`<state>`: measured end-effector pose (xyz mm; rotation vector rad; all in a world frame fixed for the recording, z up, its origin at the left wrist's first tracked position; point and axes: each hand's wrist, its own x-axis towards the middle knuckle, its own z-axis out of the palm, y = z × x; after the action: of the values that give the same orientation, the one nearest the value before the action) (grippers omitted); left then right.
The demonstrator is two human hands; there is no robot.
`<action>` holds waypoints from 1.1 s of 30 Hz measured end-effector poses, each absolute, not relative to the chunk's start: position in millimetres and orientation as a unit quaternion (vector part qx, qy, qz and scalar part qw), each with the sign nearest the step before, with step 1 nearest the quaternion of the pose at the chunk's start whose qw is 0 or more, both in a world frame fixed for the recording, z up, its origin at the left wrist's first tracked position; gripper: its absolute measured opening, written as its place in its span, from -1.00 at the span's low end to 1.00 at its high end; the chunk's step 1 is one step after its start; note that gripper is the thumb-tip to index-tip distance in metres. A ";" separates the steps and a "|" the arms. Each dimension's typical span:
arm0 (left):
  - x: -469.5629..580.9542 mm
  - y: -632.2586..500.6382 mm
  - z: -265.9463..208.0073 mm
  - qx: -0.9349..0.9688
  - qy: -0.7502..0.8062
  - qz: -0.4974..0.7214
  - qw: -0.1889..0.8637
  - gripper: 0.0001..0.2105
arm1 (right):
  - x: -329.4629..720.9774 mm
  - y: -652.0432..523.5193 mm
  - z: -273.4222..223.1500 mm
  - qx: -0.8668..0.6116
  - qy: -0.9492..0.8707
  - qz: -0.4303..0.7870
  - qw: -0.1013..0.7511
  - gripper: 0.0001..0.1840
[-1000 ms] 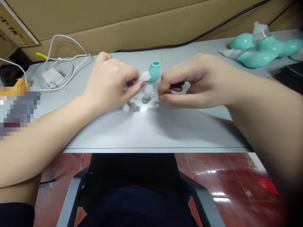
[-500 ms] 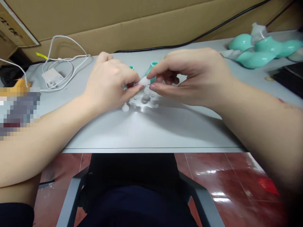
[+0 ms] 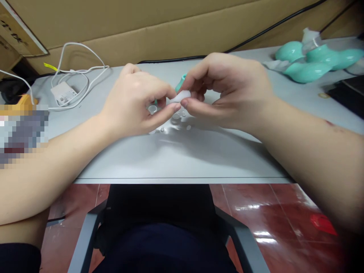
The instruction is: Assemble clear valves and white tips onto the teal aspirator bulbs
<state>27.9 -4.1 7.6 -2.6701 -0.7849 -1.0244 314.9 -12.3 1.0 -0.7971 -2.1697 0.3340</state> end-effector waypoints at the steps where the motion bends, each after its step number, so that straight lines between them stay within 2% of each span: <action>1: 28.1 -5.3 9.5 -0.890 -0.267 -0.360 0.082 -0.76 | 315.6 -11.0 1.2 -0.311 -0.856 0.122 0.396 -0.85; 4: 28.7 -3.0 11.6 -0.870 -0.274 -0.407 0.060 -0.80 | 318.2 -5.9 3.9 -0.323 -0.866 0.076 0.373 -0.75; 6: 29.3 3.3 8.9 -0.856 -0.265 -0.440 0.062 -0.75 | 319.6 -3.7 6.2 -0.341 -0.874 0.059 0.343 -0.74; 9: 29.5 14.6 2.1 -0.842 -0.270 -0.460 0.079 -0.43 | 320.5 -3.9 8.3 -0.348 -0.880 0.057 0.320 -0.66; 12: 28.0 21.0 -1.0 -0.843 -0.295 -0.440 0.095 -0.30 | 320.8 -7.0 9.4 -0.350 -0.881 0.053 0.314 -0.57; 18: 23.6 16.5 2.2 -0.861 -0.287 -0.403 0.117 -0.33 | 322.3 -10.3 11.9 -0.353 -0.883 0.056 0.305 -0.50; 22: 20.9 12.3 1.8 -0.864 -0.289 -0.384 0.147 -0.39 | 321.6 -8.1 10.7 -0.327 -0.889 0.057 0.315 -0.58; 26: 20.7 9.3 4.7 -0.870 -0.326 -0.344 0.135 -0.40 | 320.2 -9.3 10.9 -0.316 -0.883 0.071 0.340 -0.67; 33: 22.6 7.6 8.1 -0.863 -0.319 -0.361 0.153 -0.42 | 318.9 -13.0 14.2 -0.338 -0.869 0.080 0.352 -0.70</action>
<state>22.6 7.6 8.1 -2.4740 -0.9160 -1.0367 318.9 -13.0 14.2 -0.8753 -2.2480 0.2060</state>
